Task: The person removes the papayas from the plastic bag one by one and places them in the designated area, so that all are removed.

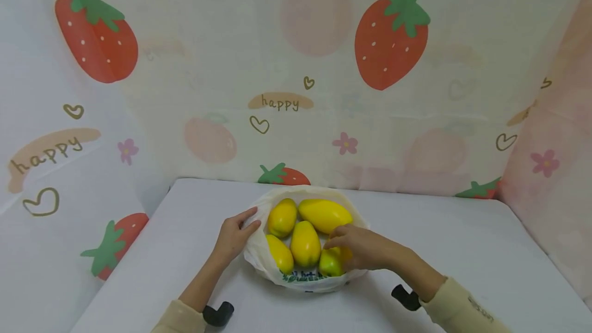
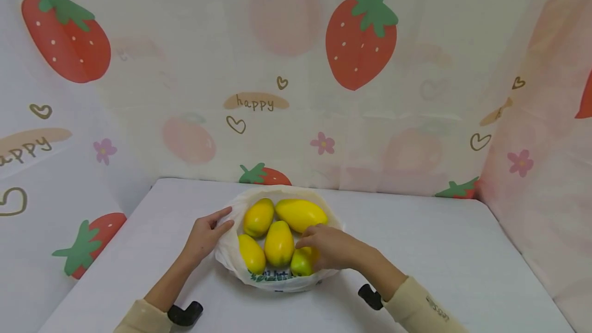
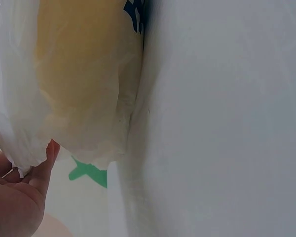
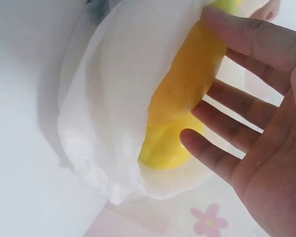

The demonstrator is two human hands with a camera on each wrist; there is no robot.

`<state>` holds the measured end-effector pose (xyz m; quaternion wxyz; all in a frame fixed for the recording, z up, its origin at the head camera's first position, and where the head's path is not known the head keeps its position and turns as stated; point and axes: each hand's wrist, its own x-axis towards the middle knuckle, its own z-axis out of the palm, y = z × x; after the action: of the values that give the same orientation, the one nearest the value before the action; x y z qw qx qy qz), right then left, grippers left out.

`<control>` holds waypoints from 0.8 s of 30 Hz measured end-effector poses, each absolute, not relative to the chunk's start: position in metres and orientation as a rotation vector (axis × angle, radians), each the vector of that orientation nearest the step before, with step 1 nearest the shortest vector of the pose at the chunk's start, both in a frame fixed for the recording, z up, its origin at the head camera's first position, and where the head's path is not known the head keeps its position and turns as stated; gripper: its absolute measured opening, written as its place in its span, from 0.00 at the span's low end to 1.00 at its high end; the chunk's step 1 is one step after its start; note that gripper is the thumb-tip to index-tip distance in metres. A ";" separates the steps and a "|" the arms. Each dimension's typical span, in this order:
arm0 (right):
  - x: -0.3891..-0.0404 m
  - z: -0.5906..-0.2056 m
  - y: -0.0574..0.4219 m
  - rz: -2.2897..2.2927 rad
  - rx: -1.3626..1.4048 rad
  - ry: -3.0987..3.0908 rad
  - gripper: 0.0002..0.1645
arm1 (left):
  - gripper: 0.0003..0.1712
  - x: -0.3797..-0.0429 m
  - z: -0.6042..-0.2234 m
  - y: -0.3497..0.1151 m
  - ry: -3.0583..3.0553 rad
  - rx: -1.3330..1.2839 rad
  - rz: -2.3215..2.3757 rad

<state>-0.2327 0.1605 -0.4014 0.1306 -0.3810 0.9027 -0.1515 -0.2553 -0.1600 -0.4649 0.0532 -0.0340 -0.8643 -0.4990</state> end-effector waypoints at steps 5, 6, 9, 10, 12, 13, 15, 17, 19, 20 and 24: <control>-0.235 -0.402 0.158 -0.365 -1.147 2.613 0.27 | 0.27 -0.255 -0.465 -0.161 -2.625 -0.117 -1.511; -0.235 -0.403 0.158 -0.347 -1.147 2.613 0.28 | 0.27 -0.255 -0.465 -0.161 -2.624 -0.116 -1.514; -0.237 -0.406 0.157 -0.289 -1.164 2.610 0.29 | 0.27 -0.255 -0.465 -0.161 -2.626 -0.108 -1.520; -0.237 -0.407 0.156 -0.269 -1.169 2.611 0.29 | 0.27 -0.255 -0.465 -0.161 -2.626 -0.105 -1.522; -0.237 -0.410 0.155 -0.227 -1.191 2.617 0.30 | 0.26 -0.254 -0.465 -0.162 -2.626 -0.101 -1.525; -0.237 -0.411 0.155 -0.205 -1.205 2.621 0.30 | 0.26 -0.254 -0.465 -0.162 -2.625 -0.101 -1.524; -0.237 -0.412 0.154 -0.162 -1.231 2.631 0.31 | 0.26 -0.255 -0.464 -0.162 -2.626 -0.104 -1.517; -0.238 -0.414 0.154 -0.127 -1.247 2.637 0.32 | 0.26 -0.255 -0.464 -0.162 -2.625 -0.102 -1.516; -0.238 -0.416 0.154 -0.116 -1.252 2.637 0.33 | 0.26 -0.254 -0.464 -0.162 -2.625 -0.099 -1.515; -0.238 -0.416 0.154 -0.118 -1.249 2.636 0.34 | 0.26 -0.254 -0.464 -0.163 -2.626 -0.097 -1.514; -0.239 -0.417 0.154 -0.142 -1.229 2.630 0.36 | 0.26 -0.254 -0.465 -0.163 -2.632 -0.086 -1.514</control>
<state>-0.2386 0.1542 -0.4174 0.1173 -0.4199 0.8986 -0.0486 -0.2535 -0.1630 -0.4646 0.0519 -0.0281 -0.8653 -0.4978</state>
